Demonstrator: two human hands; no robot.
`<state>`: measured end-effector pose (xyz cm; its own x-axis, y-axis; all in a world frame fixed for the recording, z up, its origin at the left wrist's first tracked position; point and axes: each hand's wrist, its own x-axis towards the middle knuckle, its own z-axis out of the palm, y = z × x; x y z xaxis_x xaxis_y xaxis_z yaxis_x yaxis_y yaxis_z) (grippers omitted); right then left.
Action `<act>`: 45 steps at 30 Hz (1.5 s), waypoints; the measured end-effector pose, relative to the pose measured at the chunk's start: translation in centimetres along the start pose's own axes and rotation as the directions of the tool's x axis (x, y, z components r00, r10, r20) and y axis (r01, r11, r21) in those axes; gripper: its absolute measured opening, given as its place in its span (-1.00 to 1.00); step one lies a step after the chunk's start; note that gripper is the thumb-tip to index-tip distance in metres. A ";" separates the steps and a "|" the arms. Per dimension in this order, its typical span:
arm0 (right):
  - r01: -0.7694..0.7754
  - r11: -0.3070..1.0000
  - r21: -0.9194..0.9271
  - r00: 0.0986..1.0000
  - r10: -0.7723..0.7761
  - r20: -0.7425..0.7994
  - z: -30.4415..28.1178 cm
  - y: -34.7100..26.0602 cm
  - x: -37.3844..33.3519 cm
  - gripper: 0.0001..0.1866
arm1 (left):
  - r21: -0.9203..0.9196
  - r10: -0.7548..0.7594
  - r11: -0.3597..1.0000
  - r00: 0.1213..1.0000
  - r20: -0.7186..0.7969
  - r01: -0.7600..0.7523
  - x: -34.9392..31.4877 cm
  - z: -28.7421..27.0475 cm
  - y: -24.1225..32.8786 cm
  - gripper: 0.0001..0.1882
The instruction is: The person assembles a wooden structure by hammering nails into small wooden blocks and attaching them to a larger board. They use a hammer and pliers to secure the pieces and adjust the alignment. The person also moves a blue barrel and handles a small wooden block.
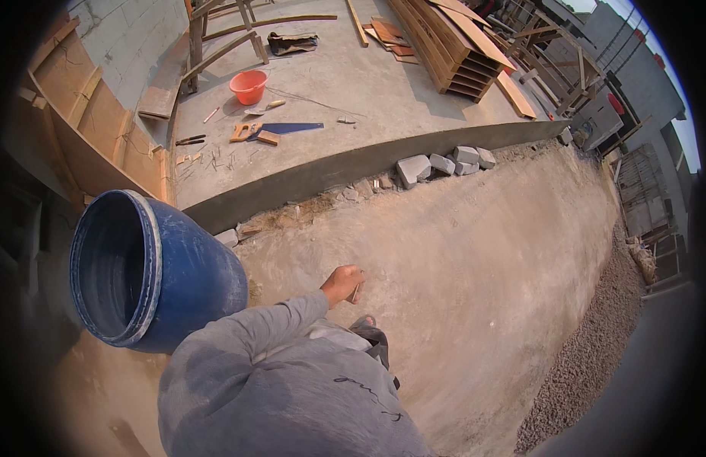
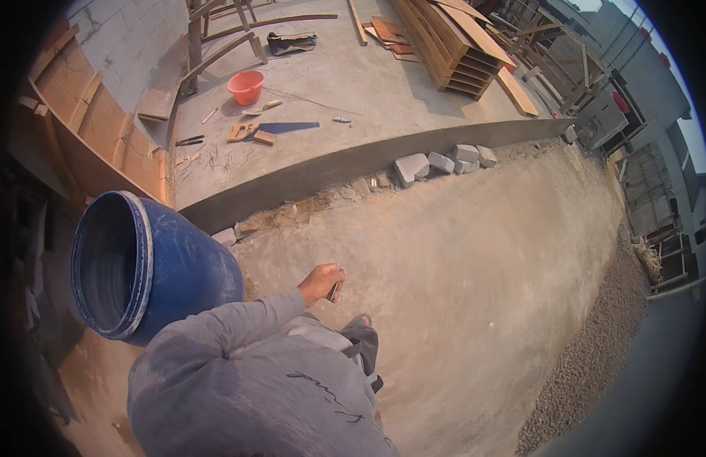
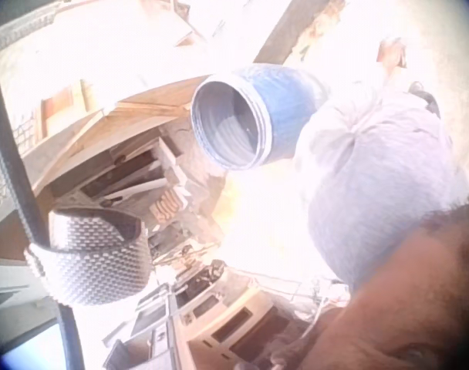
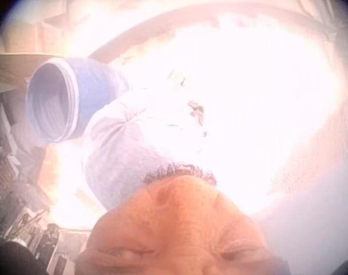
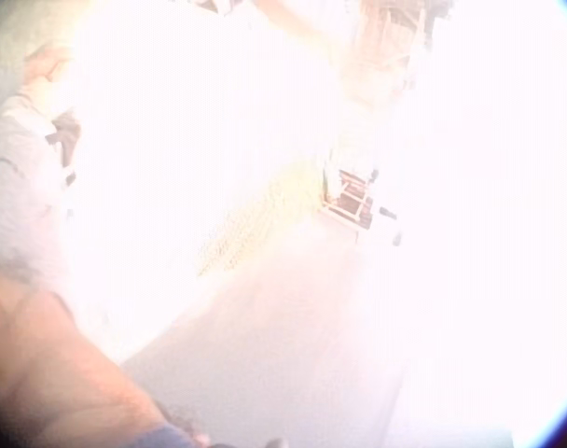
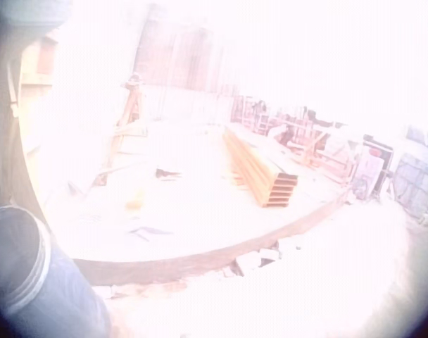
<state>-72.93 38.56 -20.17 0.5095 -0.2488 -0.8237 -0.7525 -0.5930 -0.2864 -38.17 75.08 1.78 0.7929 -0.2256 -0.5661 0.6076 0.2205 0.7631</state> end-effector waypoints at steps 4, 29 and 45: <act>0.109 0.911 -0.397 0.994 -0.108 0.023 -16.6 -0.5 12.9 -0.58 | 0.066 0.000 0.997 0.864 -0.504 0.039 6.0 -8.7 -7.1 -0.79; 0.645 0.762 0.059 0.756 -0.647 0.100 -19.0 -98.0 45.3 -0.50 | 0.132 0.025 0.979 0.544 -0.839 0.158 23.0 -22.6 14.8 -0.81; 0.164 0.933 -0.320 0.967 -0.216 -0.134 -45.7 -65.5 46.9 -0.48 | -0.064 -0.383 0.823 0.469 -0.796 0.564 35.7 -20.8 8.8 -0.84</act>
<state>19.34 30.79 -17.64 0.7113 -0.2152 -0.6691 -0.4850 -0.8393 -0.2457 -3.53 88.67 -18.19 0.1764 0.5652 -0.8058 0.9504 0.1151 0.2888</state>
